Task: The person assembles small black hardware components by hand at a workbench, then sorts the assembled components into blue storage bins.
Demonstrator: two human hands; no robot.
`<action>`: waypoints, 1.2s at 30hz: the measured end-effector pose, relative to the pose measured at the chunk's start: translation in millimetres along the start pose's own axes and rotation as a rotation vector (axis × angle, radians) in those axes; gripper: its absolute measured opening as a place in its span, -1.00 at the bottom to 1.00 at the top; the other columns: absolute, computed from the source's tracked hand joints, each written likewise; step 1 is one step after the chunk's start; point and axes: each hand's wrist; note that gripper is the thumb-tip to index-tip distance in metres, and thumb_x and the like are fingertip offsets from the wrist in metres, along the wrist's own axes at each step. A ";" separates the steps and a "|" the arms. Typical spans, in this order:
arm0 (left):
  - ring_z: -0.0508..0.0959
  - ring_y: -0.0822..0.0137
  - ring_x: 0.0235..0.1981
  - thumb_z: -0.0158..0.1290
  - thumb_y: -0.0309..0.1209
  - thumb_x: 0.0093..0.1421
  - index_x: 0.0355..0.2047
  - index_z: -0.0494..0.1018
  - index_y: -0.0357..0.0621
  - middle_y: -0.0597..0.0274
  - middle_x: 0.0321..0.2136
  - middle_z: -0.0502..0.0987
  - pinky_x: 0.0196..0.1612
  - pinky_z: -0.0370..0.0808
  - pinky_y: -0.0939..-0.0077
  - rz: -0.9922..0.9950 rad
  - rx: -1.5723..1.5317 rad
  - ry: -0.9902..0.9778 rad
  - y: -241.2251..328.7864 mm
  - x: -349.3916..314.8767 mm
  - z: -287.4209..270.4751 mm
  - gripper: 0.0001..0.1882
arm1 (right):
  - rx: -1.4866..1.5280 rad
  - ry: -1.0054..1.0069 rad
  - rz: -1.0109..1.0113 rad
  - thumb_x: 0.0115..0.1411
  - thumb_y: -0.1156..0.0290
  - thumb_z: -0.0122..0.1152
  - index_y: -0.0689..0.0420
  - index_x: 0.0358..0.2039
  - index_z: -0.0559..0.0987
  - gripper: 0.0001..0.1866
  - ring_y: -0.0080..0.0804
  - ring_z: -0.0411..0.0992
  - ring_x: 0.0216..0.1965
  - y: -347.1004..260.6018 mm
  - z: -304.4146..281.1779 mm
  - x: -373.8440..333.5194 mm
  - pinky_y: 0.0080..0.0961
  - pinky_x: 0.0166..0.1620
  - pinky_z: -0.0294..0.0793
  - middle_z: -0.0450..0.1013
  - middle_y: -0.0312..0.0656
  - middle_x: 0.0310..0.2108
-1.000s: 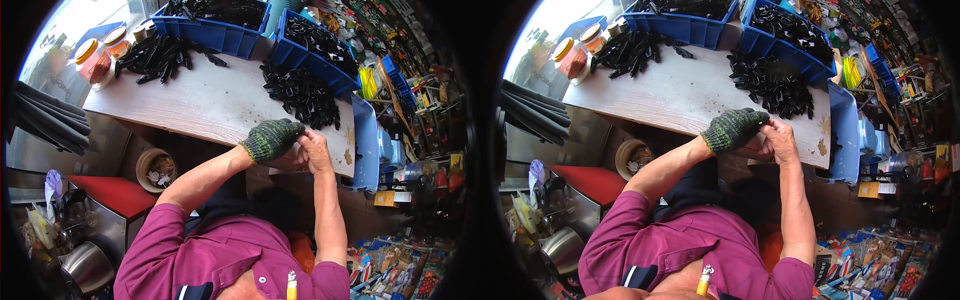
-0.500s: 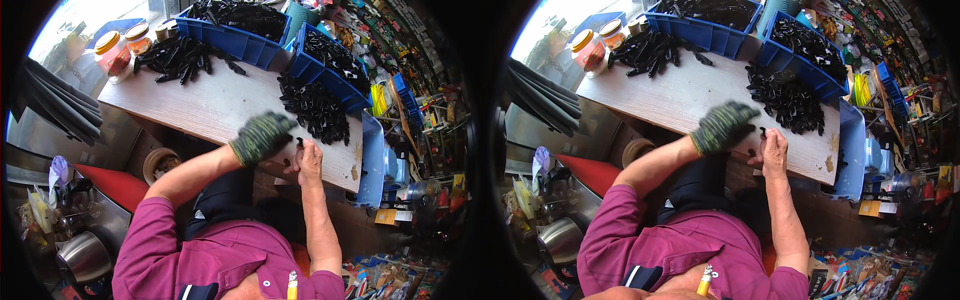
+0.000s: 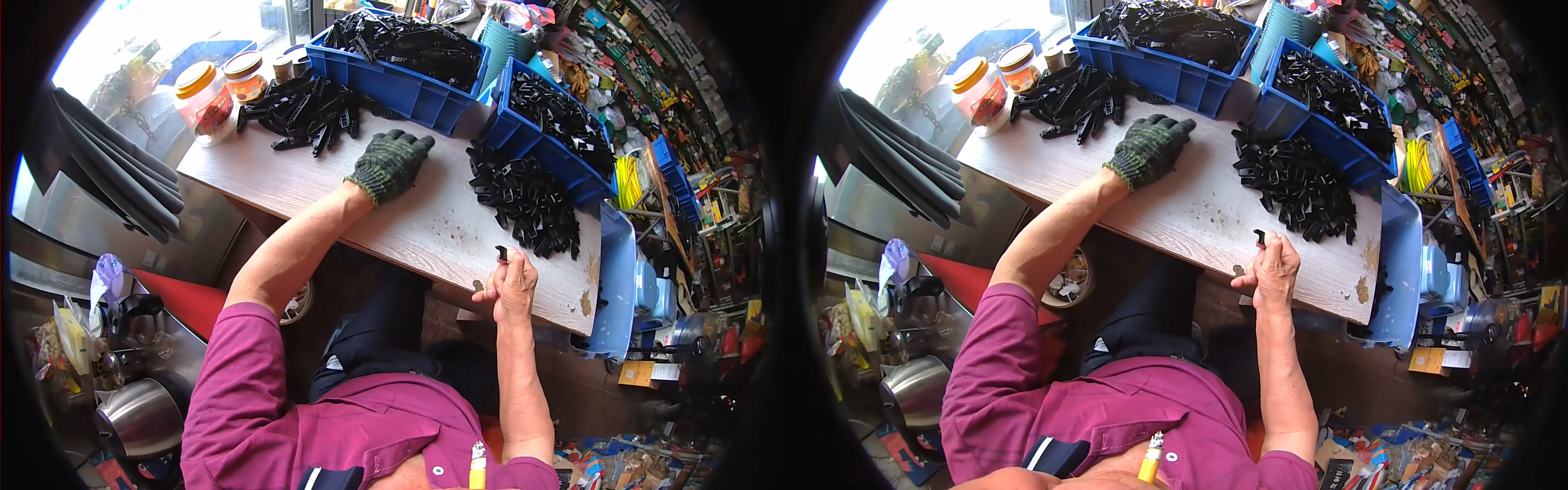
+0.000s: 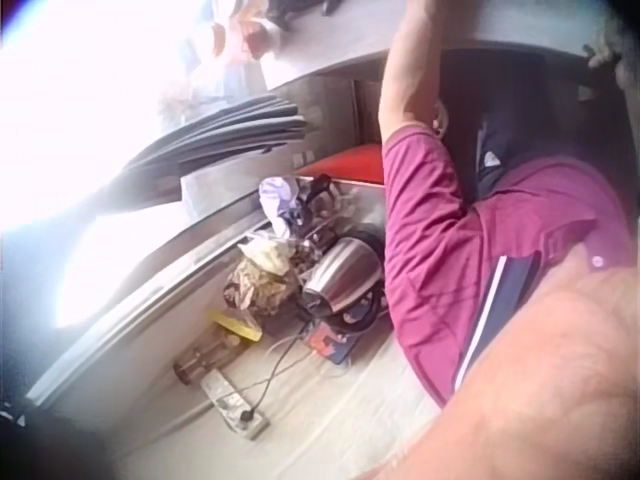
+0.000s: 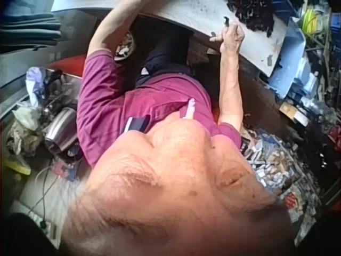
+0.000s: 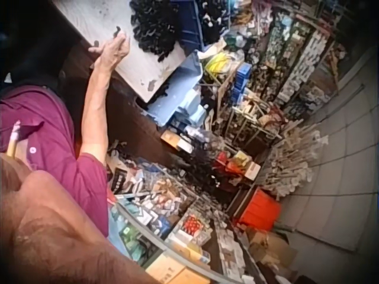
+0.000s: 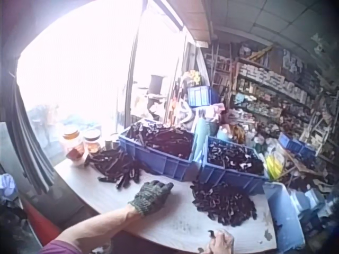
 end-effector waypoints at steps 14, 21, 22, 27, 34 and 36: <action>0.60 0.00 -0.33 0.17 -0.38 0.22 -0.22 0.55 -0.13 0.02 -0.37 0.59 -0.28 0.52 0.20 -0.122 -0.499 0.059 65.3 -42.3 -26.6 -0.85 | 0.076 0.182 0.014 0.36 0.04 -0.15 0.04 -0.55 0.29 -0.58 -0.59 0.05 -0.79 -1.3 10.0 -1.2 -0.38 -0.75 0.48 -0.02 -0.42 -0.78; 0.65 0.09 -0.18 0.10 -0.39 0.31 -0.12 0.56 -0.27 -0.05 -0.24 0.63 -0.10 0.54 0.35 -0.135 -0.948 -0.116 143.9 -55.6 -16.5 -0.78 | 0.109 0.167 -0.047 0.33 0.12 -0.09 0.05 -0.43 0.36 -0.71 -0.60 0.07 -0.79 8.3 1.5 -0.8 -0.48 -0.76 0.34 0.10 -0.42 -0.69; 0.65 0.09 -0.18 0.09 -0.36 0.32 -0.12 0.56 -0.26 -0.03 -0.24 0.64 -0.10 0.54 0.34 -0.128 -0.927 -0.150 148.5 -52.7 -17.7 -0.77 | 0.112 0.250 -0.004 0.35 0.16 -0.08 0.04 -0.45 0.35 -0.71 -0.60 0.10 -0.78 -3.3 12.2 -8.5 -0.56 -0.74 0.16 0.14 -0.42 -0.68; 0.63 0.09 -0.21 0.07 -0.32 0.33 -0.09 0.56 -0.22 0.01 -0.24 0.63 -0.13 0.53 0.33 -0.046 -0.800 -0.102 152.3 -56.1 1.5 -0.74 | 0.110 0.208 -0.099 0.36 0.27 -0.02 0.06 -0.51 0.36 -0.72 -0.65 0.10 -0.74 12.7 2.2 -4.1 -0.60 -0.67 0.08 0.16 -0.43 -0.66; 0.57 -0.13 -0.10 0.15 -0.39 0.11 0.02 0.45 -0.31 -0.16 0.05 0.49 -0.06 0.54 0.07 0.225 -0.511 0.294 169.7 -61.4 26.7 -0.55 | -0.196 0.273 -0.372 0.36 0.25 0.00 -0.01 -0.53 0.34 -0.71 -0.74 0.12 -0.55 35.2 -10.5 4.3 -0.65 -0.50 0.14 0.15 -0.53 -0.59; 0.59 -0.03 -0.13 0.09 -0.40 0.22 0.07 0.43 -0.28 -0.10 0.00 0.52 -0.10 0.54 0.13 -0.168 -1.011 0.011 197.9 -62.6 20.3 -0.59 | -0.062 0.250 -0.244 0.37 0.27 0.00 0.00 -0.51 0.35 -0.73 -0.73 0.11 -0.50 21.1 1.2 -10.0 -0.66 -0.45 0.16 0.17 -0.52 -0.54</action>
Point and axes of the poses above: each hand's wrist, its own x-axis towards the middle knuckle, its own z-axis out of the palm, y = z × x
